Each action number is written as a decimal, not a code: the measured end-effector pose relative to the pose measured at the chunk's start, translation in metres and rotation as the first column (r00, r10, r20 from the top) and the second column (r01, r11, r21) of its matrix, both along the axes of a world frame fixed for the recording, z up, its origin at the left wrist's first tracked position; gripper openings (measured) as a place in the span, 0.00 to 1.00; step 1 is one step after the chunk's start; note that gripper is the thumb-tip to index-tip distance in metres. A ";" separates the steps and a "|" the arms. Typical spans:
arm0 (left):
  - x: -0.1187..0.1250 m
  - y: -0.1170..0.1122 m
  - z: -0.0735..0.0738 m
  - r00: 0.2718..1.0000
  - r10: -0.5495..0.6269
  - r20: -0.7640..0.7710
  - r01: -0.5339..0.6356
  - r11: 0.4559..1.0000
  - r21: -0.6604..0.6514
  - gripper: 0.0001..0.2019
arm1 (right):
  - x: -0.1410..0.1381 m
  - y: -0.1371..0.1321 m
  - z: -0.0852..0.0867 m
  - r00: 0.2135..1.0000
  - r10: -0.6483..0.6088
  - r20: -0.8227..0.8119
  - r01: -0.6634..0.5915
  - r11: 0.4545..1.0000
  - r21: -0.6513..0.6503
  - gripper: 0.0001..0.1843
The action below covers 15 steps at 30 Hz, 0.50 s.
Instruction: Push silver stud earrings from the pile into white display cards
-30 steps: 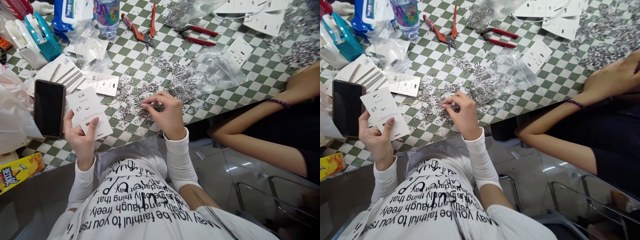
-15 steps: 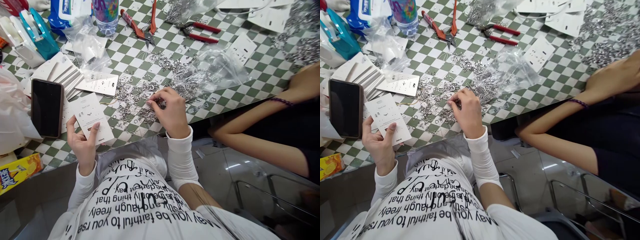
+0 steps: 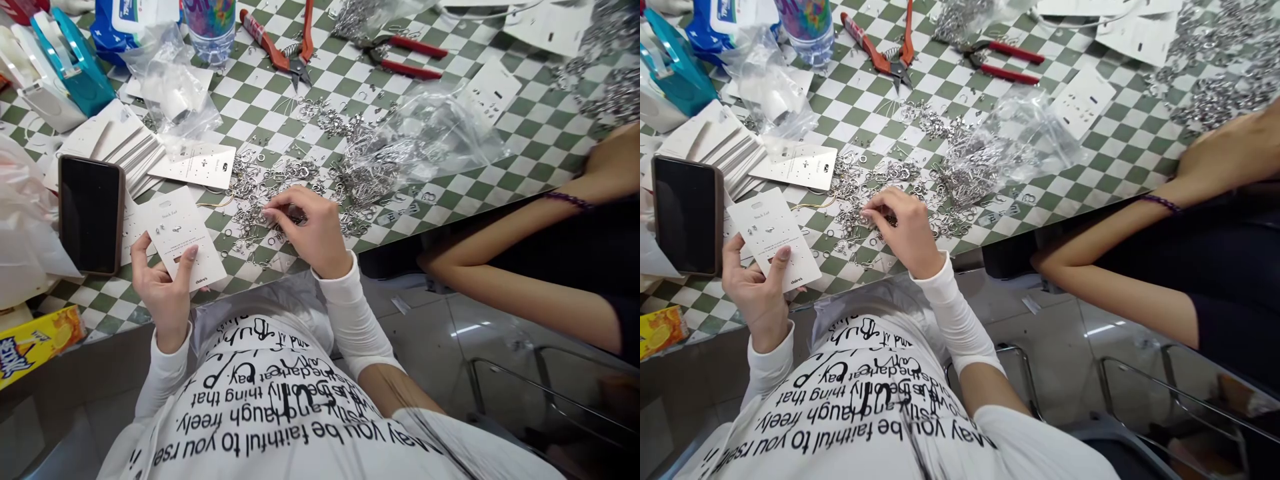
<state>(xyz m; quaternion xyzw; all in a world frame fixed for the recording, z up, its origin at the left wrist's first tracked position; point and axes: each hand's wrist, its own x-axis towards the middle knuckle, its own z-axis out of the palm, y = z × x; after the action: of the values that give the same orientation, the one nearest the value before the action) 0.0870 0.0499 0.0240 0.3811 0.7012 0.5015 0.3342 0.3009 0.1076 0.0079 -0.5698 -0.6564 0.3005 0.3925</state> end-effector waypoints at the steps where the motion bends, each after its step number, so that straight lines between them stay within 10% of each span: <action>1: 0.000 0.000 0.000 1.000 0.000 0.001 0.000 1.000 0.000 0.36 | 0.002 -0.001 0.001 0.999 -0.023 -0.043 0.023 1.000 0.004 0.03; 8: 0.003 0.003 0.003 0.998 -0.061 0.021 0.061 0.998 -0.007 0.37 | 0.008 -0.008 0.009 0.898 -0.027 -0.439 0.011 0.999 -0.038 0.07; 15: 0.032 0.000 0.009 0.920 -0.374 0.115 0.378 0.926 -0.009 0.38 | -0.024 -0.014 0.016 0.876 0.029 -0.481 -0.002 0.998 0.058 0.06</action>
<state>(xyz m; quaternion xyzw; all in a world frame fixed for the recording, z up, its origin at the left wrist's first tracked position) 0.1191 0.0497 0.0329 0.4749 0.6029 0.4376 0.4685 0.2769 0.0931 0.0243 -0.4608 -0.5511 0.4172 0.5567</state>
